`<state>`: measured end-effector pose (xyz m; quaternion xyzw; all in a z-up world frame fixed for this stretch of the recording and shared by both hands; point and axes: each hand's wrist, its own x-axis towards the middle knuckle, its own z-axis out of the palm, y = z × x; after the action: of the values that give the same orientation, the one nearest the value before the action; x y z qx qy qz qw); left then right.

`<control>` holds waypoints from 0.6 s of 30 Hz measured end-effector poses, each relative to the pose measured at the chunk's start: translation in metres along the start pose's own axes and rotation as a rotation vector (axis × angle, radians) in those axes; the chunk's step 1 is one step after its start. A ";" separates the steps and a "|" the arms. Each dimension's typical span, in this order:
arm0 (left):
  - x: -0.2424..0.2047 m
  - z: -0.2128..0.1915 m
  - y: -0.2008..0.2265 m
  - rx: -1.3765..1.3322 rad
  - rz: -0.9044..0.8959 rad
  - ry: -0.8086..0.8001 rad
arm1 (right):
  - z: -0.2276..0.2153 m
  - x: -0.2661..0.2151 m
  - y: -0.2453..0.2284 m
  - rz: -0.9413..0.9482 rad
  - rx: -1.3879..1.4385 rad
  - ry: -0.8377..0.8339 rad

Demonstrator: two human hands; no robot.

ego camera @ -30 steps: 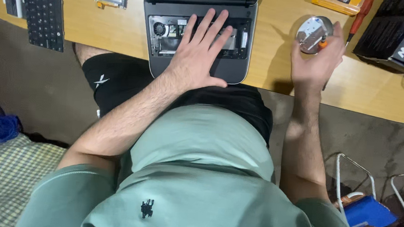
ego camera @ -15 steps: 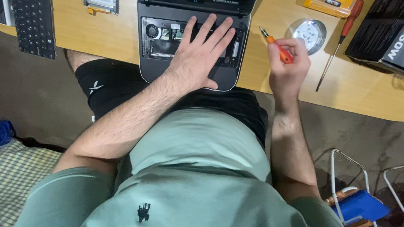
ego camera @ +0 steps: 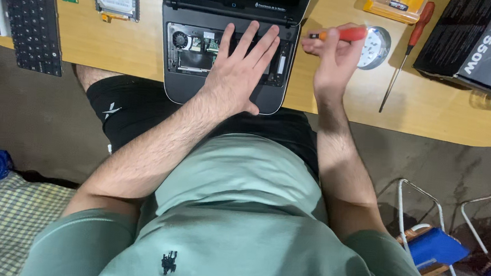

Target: The person disassembles a laptop by removing screws from the bottom cover and screen bezel using a screwdriver. They detach the bottom cover, set it aside, and then remove the screen bezel, exposing the internal components.

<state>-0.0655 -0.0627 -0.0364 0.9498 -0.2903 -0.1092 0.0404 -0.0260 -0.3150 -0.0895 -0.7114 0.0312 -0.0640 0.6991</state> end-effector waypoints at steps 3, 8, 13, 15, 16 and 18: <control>0.001 0.000 0.000 0.011 0.001 -0.031 | 0.001 0.002 0.014 0.069 0.163 0.043; 0.002 0.004 0.001 -0.028 -0.005 -0.037 | 0.003 0.002 0.019 0.017 0.130 0.039; 0.001 0.002 0.001 -0.067 -0.004 -0.034 | 0.004 0.000 0.017 -0.020 0.130 0.012; 0.001 0.001 0.000 -0.065 -0.008 -0.036 | 0.007 -0.003 0.014 -0.044 0.101 -0.003; 0.001 0.000 0.000 -0.078 -0.004 -0.034 | 0.009 -0.003 0.014 -0.074 0.070 0.032; 0.000 0.000 -0.001 -0.092 0.000 -0.033 | 0.013 -0.006 0.010 -0.102 0.039 0.067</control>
<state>-0.0651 -0.0624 -0.0367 0.9451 -0.2855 -0.1382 0.0793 -0.0298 -0.3020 -0.0997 -0.6959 0.0172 -0.1239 0.7072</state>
